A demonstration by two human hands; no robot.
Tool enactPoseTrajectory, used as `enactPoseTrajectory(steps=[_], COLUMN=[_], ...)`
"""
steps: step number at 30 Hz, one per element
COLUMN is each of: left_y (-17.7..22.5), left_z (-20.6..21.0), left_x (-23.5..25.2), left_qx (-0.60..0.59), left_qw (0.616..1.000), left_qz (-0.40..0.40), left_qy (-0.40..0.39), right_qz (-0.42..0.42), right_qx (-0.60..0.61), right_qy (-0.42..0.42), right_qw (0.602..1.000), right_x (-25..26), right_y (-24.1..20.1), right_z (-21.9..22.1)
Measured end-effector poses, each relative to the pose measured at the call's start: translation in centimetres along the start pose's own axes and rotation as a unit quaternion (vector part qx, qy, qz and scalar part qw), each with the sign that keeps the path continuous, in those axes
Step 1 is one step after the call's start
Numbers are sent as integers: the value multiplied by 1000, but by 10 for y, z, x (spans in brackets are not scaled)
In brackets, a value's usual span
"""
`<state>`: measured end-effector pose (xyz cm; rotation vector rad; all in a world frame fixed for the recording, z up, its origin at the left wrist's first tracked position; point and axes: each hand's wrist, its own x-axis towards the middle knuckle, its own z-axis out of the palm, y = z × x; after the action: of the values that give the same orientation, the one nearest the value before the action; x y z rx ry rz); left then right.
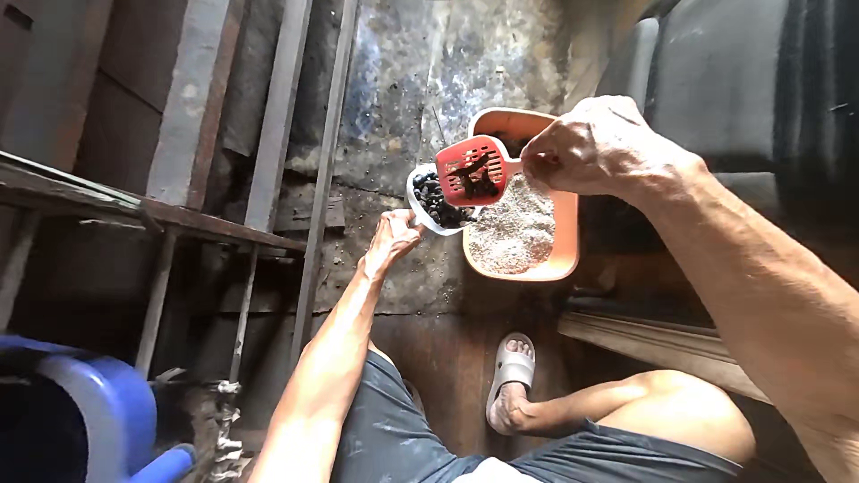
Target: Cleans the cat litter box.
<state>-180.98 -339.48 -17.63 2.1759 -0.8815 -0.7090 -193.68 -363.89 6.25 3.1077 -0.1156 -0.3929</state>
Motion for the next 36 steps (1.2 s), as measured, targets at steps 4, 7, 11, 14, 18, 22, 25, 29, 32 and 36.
enactPoseTrajectory(steps=[4, 7, 11, 14, 18, 22, 25, 29, 32, 36], left_y=[-2, -4, -4, -4, -3, -5, -5, -9, -10, -8], left_z=[-1, -1, -1, -3, -6, -9, -11, -8, -5, -3], left_x=[0, 2, 2, 2, 0, 0, 0, 3, 5, 7], left_qx=[-10, -13, -17, -19, -25, -31, -35, -46, -56, -75], left_qw=[1000, 1000, 1000, 999, 999, 999, 998, 998, 997, 996], left_qz=[11, 14, 8, 10, 13, 10, 7, 25, 36, 41], left_qy=[2, -4, -17, -29, -36, -39, -45, -41, -32, -13], right_qz=[-25, -52, -69, -88, -81, -75, -60, -32, -27, 2], right_qx=[-31, -48, -66, -74, -89, -59, 3, 53, 60, 62], right_qy=[-16, -29, -55, -61, -90, -97, -87, -87, -74, -79], right_qw=[999, 997, 994, 991, 989, 991, 994, 994, 995, 995], right_x=[11, 20, 34, 42, 51, 59, 60, 55, 51, 45], right_y=[-11, -20, -22, -22, -26, -21, -15, -15, -14, -17], right_z=[-4, -7, -16, -24, -33, -35, -33, -38, -44, -50])
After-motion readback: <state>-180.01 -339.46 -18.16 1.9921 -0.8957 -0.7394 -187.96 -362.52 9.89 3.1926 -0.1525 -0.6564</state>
